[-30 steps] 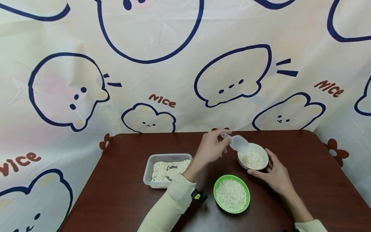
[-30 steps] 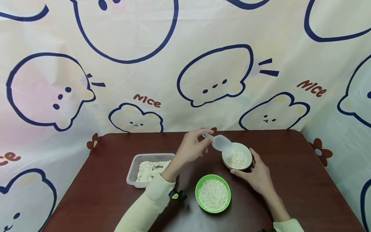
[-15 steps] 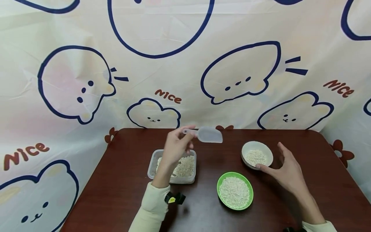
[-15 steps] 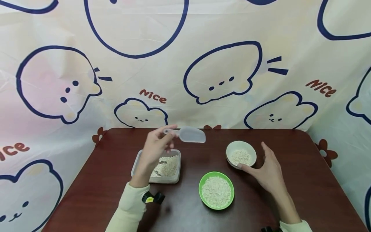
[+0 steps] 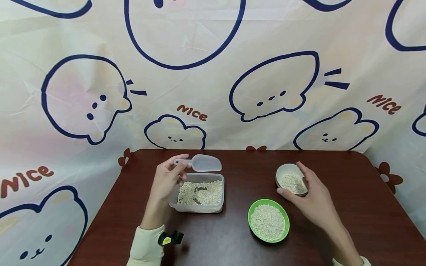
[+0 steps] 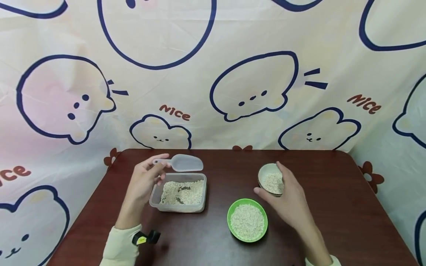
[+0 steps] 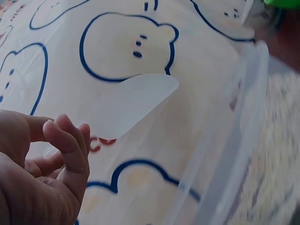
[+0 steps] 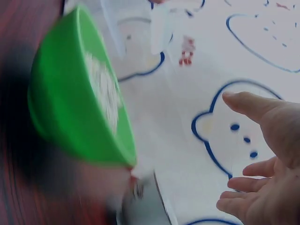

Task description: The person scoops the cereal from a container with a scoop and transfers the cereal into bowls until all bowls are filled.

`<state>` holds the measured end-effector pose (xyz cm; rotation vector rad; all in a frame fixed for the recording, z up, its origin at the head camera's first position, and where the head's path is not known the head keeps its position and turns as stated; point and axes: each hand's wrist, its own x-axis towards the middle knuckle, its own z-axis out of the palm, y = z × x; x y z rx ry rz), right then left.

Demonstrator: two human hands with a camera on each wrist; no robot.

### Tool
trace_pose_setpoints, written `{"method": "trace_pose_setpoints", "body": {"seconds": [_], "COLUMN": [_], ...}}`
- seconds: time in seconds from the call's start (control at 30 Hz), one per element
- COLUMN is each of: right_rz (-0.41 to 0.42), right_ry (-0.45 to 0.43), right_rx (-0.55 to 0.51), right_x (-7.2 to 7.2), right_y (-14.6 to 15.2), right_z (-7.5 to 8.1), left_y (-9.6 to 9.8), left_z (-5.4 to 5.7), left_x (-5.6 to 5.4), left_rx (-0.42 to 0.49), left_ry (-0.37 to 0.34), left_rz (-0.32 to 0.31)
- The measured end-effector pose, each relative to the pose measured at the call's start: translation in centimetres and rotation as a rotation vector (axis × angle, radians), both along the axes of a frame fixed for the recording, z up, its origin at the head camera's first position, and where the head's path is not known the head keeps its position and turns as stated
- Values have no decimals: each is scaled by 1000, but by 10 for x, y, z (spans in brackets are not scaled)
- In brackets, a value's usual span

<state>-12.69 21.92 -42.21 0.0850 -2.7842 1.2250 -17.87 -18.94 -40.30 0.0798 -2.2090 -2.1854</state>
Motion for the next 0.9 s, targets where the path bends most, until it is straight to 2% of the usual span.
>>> {"method": "trace_pose_setpoints", "body": {"seconds": [0.17, 0.4, 0.63, 0.9], "right_rz": [63, 134, 172, 205], "right_ry": [-11, -25, -57, -68], "right_rx": [-18, -80, -72, -131], "right_x": [5, 7, 11, 15], "right_y": [-29, -66, -100, -135], "right_z": [3, -7, -15, -29], "left_y": [-25, -51, -63, -69], "left_z": [-3, -3, -1, 3], "left_x": [9, 20, 24, 25], "left_rx": [-104, -215, -315, -446], "left_ry": [-34, -84, -97, -96], "left_rz": [31, 82, 79, 44]}}
